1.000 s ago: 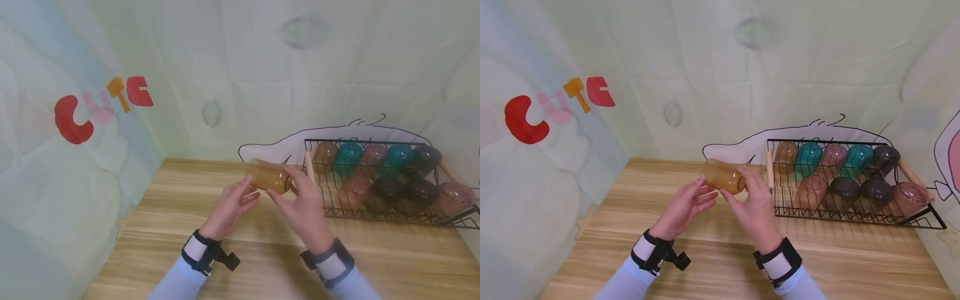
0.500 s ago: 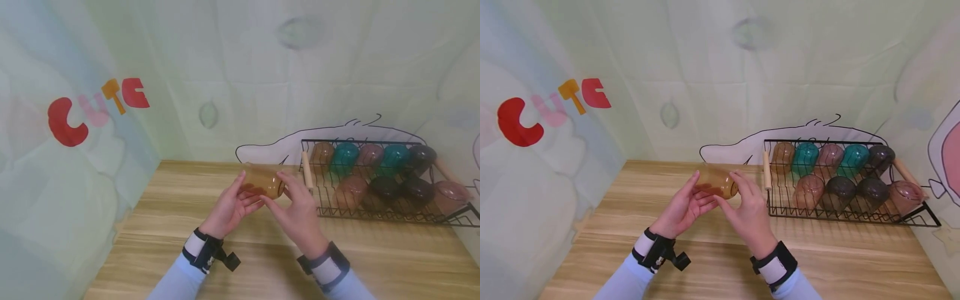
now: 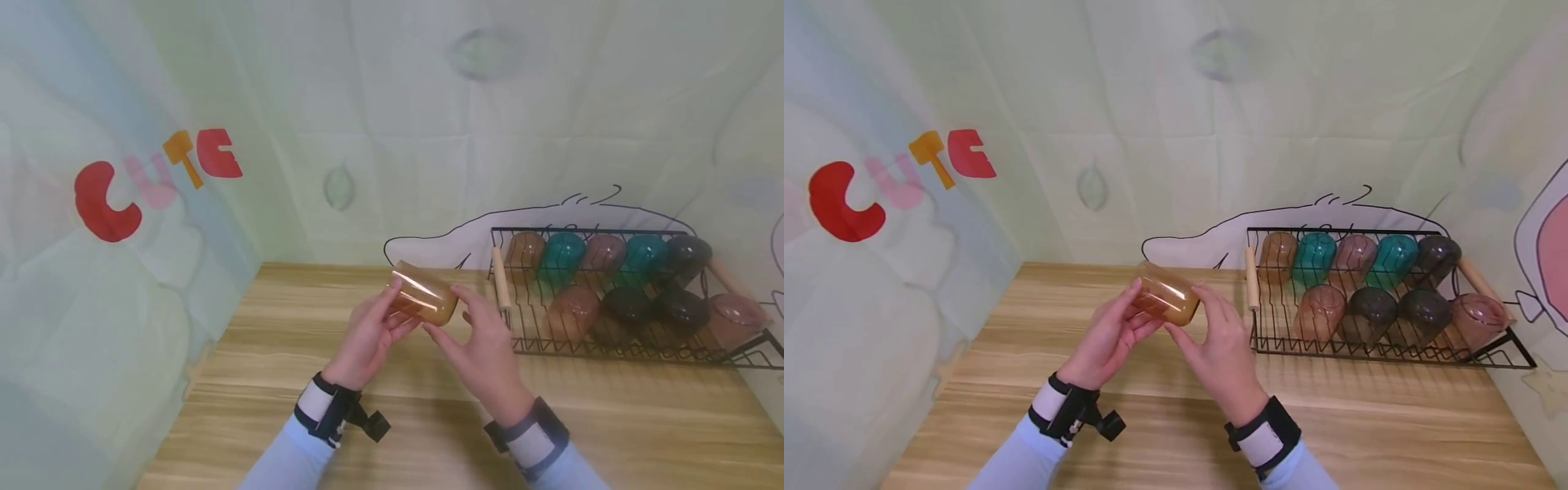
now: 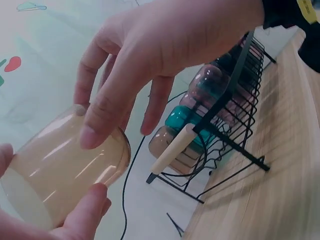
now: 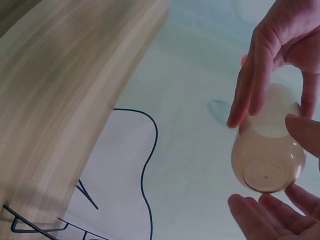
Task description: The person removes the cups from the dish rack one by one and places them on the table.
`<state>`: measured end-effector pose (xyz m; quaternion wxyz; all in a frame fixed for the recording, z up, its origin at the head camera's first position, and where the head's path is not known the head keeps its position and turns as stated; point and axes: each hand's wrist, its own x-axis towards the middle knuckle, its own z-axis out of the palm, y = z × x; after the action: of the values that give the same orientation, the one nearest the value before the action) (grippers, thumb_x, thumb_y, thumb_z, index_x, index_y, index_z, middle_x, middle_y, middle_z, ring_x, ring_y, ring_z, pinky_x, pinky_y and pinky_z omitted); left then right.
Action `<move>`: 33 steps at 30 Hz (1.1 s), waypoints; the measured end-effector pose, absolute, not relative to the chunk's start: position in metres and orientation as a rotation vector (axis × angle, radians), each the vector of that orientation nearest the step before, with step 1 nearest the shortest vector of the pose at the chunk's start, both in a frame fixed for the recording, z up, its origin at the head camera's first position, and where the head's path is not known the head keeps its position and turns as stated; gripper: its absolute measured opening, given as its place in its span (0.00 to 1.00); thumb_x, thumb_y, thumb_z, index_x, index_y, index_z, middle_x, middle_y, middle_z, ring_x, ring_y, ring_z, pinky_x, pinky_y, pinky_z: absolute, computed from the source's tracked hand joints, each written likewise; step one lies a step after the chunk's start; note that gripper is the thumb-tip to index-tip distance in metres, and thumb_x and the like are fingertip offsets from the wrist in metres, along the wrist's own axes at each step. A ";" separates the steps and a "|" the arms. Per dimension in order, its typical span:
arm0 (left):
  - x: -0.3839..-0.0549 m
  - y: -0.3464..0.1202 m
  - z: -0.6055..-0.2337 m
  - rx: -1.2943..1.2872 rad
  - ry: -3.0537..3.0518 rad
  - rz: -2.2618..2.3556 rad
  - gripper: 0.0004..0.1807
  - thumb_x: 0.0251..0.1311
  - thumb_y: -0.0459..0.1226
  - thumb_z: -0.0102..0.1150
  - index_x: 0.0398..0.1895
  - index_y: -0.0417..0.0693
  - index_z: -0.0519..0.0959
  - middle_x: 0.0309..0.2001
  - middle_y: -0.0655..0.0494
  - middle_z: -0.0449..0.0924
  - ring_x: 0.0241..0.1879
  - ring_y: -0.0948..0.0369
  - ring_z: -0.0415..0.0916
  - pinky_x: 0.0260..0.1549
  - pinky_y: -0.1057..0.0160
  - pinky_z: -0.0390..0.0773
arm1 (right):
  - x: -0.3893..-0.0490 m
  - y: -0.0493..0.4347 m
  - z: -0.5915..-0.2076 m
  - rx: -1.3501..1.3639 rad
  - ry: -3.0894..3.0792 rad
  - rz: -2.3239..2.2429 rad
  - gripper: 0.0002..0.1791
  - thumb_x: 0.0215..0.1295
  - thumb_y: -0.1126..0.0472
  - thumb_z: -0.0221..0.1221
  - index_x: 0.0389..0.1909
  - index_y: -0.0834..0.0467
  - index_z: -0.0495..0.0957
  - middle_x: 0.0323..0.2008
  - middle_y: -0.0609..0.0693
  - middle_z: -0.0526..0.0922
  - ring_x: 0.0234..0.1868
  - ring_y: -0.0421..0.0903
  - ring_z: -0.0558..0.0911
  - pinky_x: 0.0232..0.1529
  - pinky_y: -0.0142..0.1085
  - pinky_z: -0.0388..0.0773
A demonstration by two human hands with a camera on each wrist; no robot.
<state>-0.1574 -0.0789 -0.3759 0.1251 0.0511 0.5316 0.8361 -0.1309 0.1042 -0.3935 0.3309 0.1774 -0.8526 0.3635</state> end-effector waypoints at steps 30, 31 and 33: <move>-0.222 -0.201 -0.385 -0.346 2.743 2.066 0.47 0.43 0.59 0.68 0.61 0.43 0.60 0.51 0.49 0.66 0.50 0.59 0.69 0.46 0.62 0.72 | -0.125 0.207 -0.390 0.488 -2.614 0.518 0.32 0.51 0.41 0.65 0.56 0.52 0.74 0.51 0.49 0.76 0.49 0.48 0.74 0.46 0.47 0.74; -0.223 -0.204 -0.389 -0.369 2.756 2.037 0.48 0.43 0.59 0.67 0.62 0.44 0.60 0.52 0.50 0.66 0.50 0.59 0.69 0.46 0.62 0.72 | -0.124 0.208 -0.391 0.491 -2.617 0.521 0.32 0.51 0.42 0.66 0.56 0.51 0.74 0.51 0.49 0.75 0.50 0.48 0.74 0.47 0.47 0.74; -0.226 -0.210 -0.397 -0.410 2.781 1.990 0.48 0.42 0.59 0.67 0.62 0.43 0.60 0.52 0.50 0.66 0.50 0.58 0.68 0.45 0.62 0.72 | -0.123 0.210 -0.392 0.489 -2.627 0.532 0.33 0.50 0.42 0.66 0.57 0.50 0.73 0.53 0.49 0.75 0.52 0.50 0.73 0.48 0.49 0.73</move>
<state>-0.2264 -0.2098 -0.3971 -0.1506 -0.1176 0.7983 0.5712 -0.1235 0.2103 -0.3921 0.2071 0.1754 -0.9433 0.1910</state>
